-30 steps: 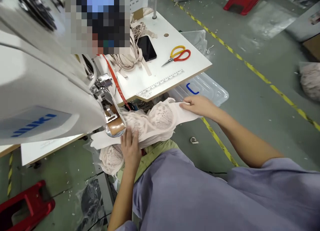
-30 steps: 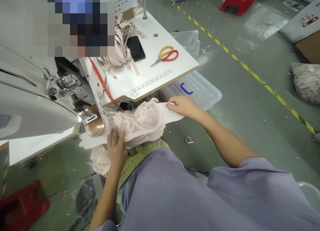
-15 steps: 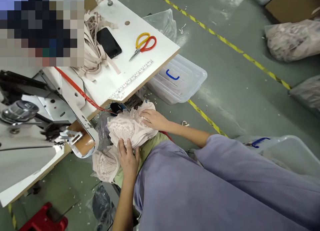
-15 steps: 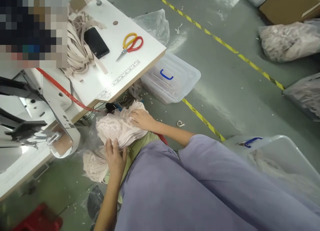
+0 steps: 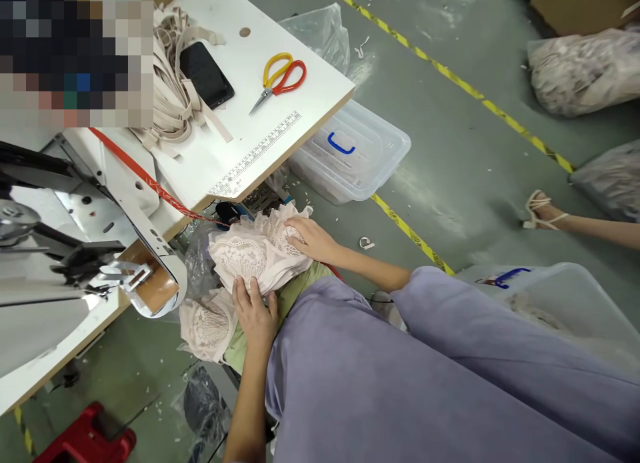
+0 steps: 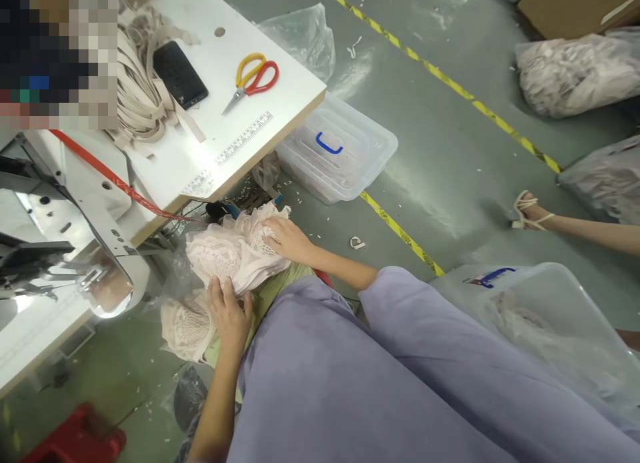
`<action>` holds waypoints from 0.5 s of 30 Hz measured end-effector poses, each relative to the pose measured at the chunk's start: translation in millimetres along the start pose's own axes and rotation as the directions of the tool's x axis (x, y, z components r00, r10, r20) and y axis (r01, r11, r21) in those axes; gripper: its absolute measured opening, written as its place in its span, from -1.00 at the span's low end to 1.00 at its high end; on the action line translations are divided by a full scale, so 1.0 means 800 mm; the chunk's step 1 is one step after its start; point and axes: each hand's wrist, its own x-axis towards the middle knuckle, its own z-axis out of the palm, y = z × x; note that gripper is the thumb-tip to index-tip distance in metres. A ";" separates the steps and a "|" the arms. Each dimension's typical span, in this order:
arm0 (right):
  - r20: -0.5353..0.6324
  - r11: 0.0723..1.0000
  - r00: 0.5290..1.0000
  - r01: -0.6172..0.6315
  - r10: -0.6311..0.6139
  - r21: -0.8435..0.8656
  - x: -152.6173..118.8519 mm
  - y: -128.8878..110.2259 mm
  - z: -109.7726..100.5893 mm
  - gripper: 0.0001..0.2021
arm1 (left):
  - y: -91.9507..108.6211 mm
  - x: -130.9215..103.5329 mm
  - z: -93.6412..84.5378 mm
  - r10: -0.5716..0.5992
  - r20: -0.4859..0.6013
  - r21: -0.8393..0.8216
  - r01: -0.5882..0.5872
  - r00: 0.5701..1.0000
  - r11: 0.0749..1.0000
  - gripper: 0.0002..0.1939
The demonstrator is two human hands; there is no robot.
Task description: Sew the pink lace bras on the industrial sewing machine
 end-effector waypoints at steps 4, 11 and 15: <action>0.007 1.000 1.000 0.008 -0.008 0.008 0.004 -0.001 -0.004 -0.58 | -0.004 -0.004 0.000 0.006 -0.013 -0.011 -0.006 1.000 1.000 -0.39; -0.058 0.998 0.997 0.055 -0.057 -0.032 0.010 -0.030 -0.022 -0.50 | -0.005 -0.008 -0.002 -0.017 -0.006 -0.079 0.017 1.000 0.997 -0.39; -0.026 0.970 0.971 0.236 -0.238 -0.062 0.015 -0.067 -0.015 -0.40 | -0.005 -0.019 -0.014 -0.019 0.040 -0.158 0.025 0.999 0.987 -0.38</action>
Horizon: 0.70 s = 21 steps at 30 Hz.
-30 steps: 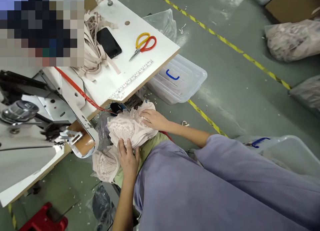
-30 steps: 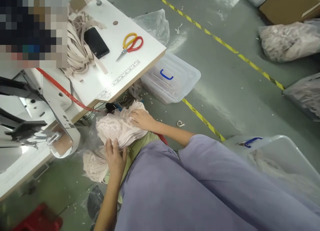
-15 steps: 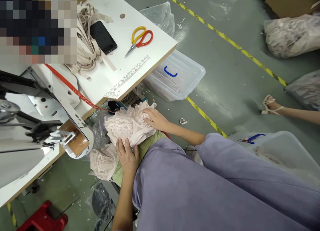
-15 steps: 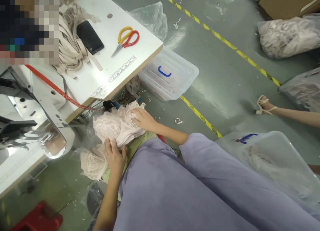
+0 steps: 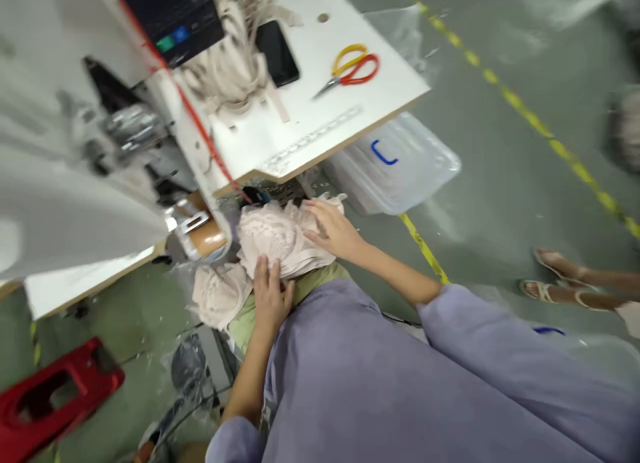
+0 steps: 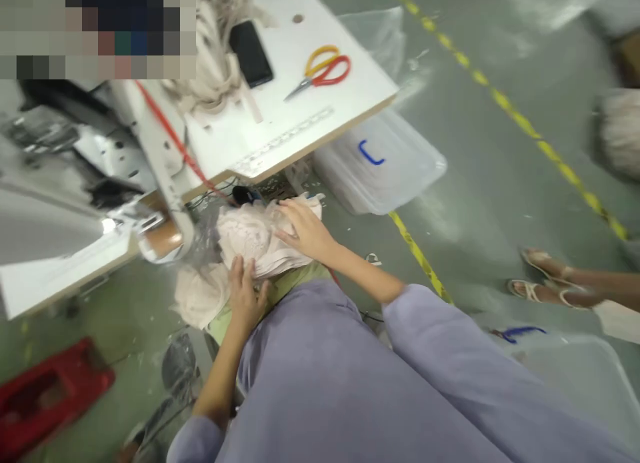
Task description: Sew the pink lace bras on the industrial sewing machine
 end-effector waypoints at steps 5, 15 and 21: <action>0.193 0.998 0.980 0.058 -0.056 -0.003 0.024 -0.020 0.049 -0.24 | -0.074 -0.040 -0.044 -0.328 -0.090 0.008 0.330 0.940 0.944 -0.48; 0.252 0.987 0.968 0.055 -0.016 -0.152 -0.015 -0.055 0.097 -0.14 | -0.182 -0.122 -0.062 -0.700 0.015 0.299 0.665 0.714 0.684 0.06; 0.207 0.989 0.978 0.051 -0.021 -0.139 -0.018 -0.062 0.121 -0.13 | -0.159 -0.080 -0.030 -0.746 -0.026 0.450 0.674 0.666 0.586 -0.05</action>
